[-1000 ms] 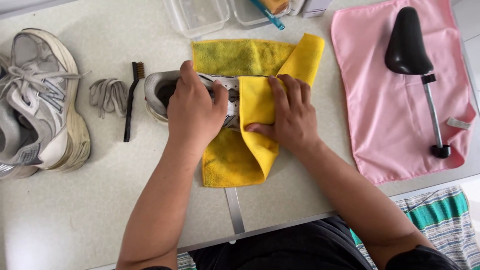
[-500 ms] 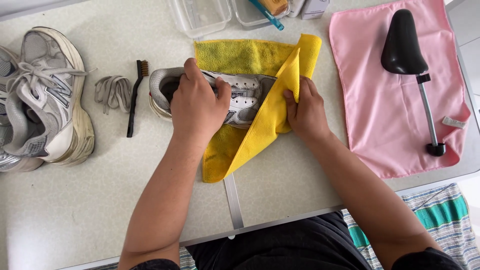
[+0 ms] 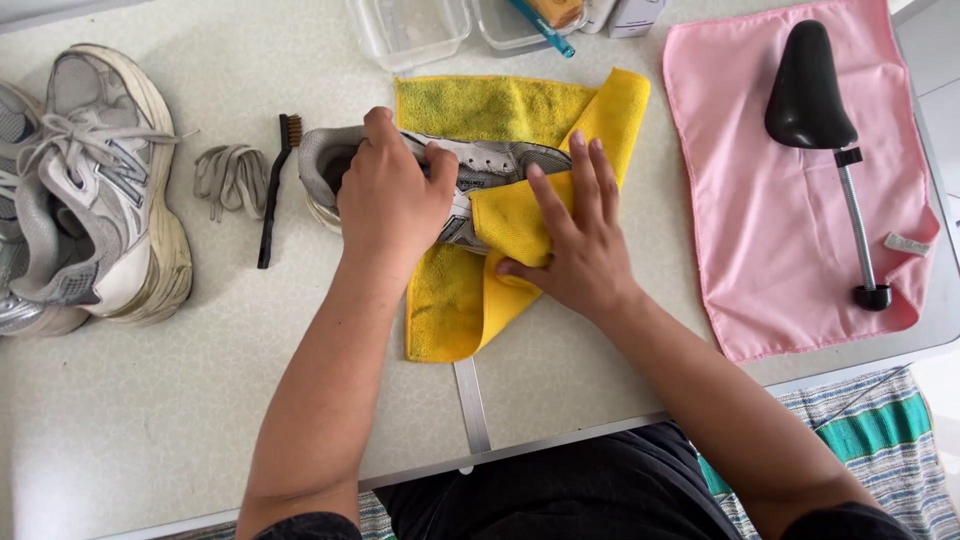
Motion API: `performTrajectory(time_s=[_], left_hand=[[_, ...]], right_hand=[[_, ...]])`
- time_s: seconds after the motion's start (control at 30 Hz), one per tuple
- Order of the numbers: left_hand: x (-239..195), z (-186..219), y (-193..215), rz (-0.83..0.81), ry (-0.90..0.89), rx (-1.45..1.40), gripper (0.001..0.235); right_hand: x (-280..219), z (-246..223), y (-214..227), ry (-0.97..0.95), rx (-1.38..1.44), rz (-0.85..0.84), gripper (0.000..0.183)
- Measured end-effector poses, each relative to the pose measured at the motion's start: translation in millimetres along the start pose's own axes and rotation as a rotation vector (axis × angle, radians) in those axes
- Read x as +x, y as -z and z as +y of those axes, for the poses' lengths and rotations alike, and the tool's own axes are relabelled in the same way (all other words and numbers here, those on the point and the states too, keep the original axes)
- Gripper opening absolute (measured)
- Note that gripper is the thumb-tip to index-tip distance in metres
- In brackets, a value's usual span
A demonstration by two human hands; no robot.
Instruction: The person cleans a white and grey sneaker using a toothbrush and a yellow towel. They scrub the upper mesh and side panels, wipe the shoe with the towel, dip the toothbrush into a container of liquid, and continue scrubbing the sole and other areas.
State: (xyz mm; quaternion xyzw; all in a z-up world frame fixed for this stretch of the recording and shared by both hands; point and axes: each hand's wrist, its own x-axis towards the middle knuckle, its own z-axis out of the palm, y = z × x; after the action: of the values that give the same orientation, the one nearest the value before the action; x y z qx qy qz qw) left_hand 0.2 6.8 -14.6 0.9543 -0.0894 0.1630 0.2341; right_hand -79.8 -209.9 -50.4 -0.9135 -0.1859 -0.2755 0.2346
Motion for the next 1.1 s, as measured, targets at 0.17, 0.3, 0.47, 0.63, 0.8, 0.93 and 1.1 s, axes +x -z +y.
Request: performTrajectory(time_s=[0.17, 0.3, 0.47, 0.63, 0.8, 0.93, 1.1], left_hand=[[5, 22, 17, -0.144, 0.132, 0.042, 0.056], [7, 23, 14, -0.127, 0.132, 0.051, 0.047], [7, 26, 13, -0.151, 0.159, 0.048, 0.049], [7, 24, 13, -0.131, 0.141, 0.051, 0.049], [13, 16, 16, -0.184, 0.232, -0.022, 0.042], [10, 15, 19, -0.174, 0.202, -0.039, 0.042], [13, 19, 22, -0.199, 0.216, -0.046, 0.039]], right_hand=[[8, 12, -3, -0.269, 0.085, -0.142, 0.148], [8, 33, 14, -0.216, 0.2, -0.274, 0.121], [20, 42, 42, -0.174, 0.306, -0.37, 0.084], [17, 47, 54, -0.374, 0.544, -0.382, 0.066], [-4, 32, 79, -0.286, 0.278, -0.157, 0.047], [-52, 22, 115, -0.084, 0.432, -0.041, 0.02], [-98, 9, 160, -0.64, -0.277, -0.603, 0.046]])
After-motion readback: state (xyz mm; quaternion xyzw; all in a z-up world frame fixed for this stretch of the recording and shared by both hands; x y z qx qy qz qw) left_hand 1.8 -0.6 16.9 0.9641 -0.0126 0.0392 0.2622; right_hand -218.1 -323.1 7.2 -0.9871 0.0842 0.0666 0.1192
